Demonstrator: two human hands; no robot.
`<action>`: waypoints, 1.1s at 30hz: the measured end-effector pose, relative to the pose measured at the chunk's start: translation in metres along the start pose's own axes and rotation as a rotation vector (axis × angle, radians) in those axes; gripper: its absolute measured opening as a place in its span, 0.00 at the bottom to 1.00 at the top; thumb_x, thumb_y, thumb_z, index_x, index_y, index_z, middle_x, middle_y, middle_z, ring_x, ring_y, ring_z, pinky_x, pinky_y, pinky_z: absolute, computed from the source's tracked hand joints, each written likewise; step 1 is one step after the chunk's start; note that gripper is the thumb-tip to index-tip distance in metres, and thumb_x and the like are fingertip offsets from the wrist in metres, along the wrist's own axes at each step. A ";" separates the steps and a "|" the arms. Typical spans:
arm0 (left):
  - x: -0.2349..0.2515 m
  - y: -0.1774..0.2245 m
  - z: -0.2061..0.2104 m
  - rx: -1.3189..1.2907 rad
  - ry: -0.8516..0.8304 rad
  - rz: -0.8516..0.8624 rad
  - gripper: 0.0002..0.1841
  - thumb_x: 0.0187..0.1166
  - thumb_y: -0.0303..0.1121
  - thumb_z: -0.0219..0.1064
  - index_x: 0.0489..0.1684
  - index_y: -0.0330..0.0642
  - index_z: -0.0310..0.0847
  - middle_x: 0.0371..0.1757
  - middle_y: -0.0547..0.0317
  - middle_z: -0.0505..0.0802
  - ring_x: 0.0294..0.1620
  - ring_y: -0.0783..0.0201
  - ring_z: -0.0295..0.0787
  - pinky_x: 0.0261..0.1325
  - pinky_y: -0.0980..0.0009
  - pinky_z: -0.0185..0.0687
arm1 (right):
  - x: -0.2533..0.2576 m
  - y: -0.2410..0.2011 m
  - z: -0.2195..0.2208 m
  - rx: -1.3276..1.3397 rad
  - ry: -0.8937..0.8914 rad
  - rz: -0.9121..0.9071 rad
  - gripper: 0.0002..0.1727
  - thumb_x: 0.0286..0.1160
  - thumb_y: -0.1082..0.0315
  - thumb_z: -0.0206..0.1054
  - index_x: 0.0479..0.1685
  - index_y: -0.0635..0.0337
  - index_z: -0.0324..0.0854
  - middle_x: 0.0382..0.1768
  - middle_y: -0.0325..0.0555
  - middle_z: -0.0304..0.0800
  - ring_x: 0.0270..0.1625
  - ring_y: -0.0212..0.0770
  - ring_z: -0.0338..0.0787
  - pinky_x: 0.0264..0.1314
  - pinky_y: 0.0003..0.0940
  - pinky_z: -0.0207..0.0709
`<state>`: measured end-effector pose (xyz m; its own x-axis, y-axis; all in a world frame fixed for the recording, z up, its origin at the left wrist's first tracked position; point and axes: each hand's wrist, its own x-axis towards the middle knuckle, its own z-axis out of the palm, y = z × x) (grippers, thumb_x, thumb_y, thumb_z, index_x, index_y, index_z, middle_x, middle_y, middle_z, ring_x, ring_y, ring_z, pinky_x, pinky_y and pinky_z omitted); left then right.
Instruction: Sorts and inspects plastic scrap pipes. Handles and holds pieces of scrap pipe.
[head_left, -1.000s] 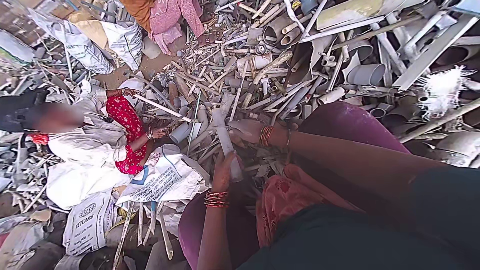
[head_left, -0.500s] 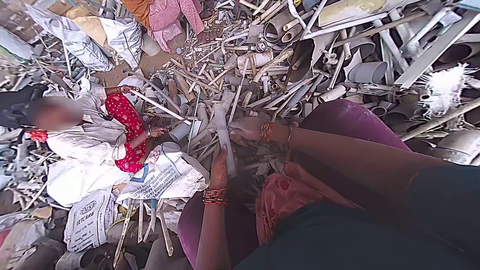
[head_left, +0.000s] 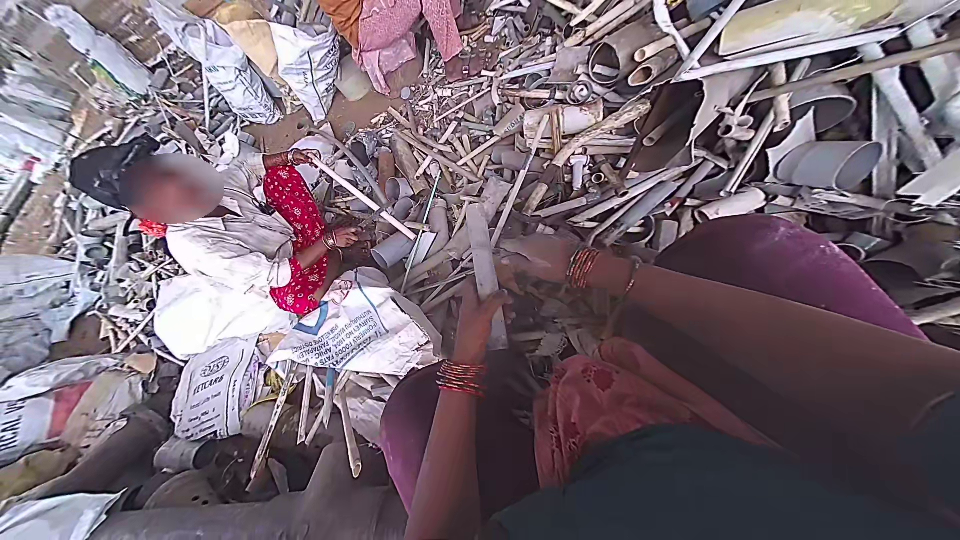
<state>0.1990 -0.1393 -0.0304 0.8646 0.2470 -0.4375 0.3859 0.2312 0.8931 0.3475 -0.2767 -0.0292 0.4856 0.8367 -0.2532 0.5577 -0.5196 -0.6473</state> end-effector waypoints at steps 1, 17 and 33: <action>0.001 -0.001 -0.002 0.037 0.007 0.002 0.28 0.84 0.24 0.58 0.82 0.29 0.52 0.39 0.51 0.86 0.29 0.67 0.87 0.34 0.74 0.87 | -0.002 -0.002 0.001 -0.008 -0.002 -0.001 0.20 0.94 0.60 0.54 0.67 0.65 0.80 0.50 0.66 0.91 0.56 0.66 0.91 0.61 0.66 0.77; 0.003 0.004 -0.002 0.211 0.057 -0.050 0.24 0.89 0.25 0.54 0.82 0.27 0.59 0.62 0.40 0.83 0.47 0.67 0.86 0.52 0.72 0.83 | -0.002 -0.003 0.000 -0.105 -0.117 -0.007 0.20 0.94 0.58 0.54 0.71 0.61 0.81 0.50 0.63 0.92 0.56 0.65 0.91 0.62 0.65 0.78; 0.003 0.000 0.000 0.472 0.177 -0.052 0.41 0.75 0.27 0.74 0.83 0.27 0.49 0.47 0.43 0.82 0.28 0.67 0.82 0.34 0.71 0.83 | -0.007 -0.019 0.002 -0.099 -0.113 0.033 0.25 0.96 0.58 0.49 0.85 0.60 0.67 0.57 0.66 0.89 0.60 0.66 0.89 0.63 0.63 0.77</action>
<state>0.2016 -0.1382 -0.0314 0.7882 0.4114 -0.4576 0.5661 -0.1932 0.8014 0.3323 -0.2724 -0.0164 0.4293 0.8301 -0.3559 0.6090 -0.5570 -0.5647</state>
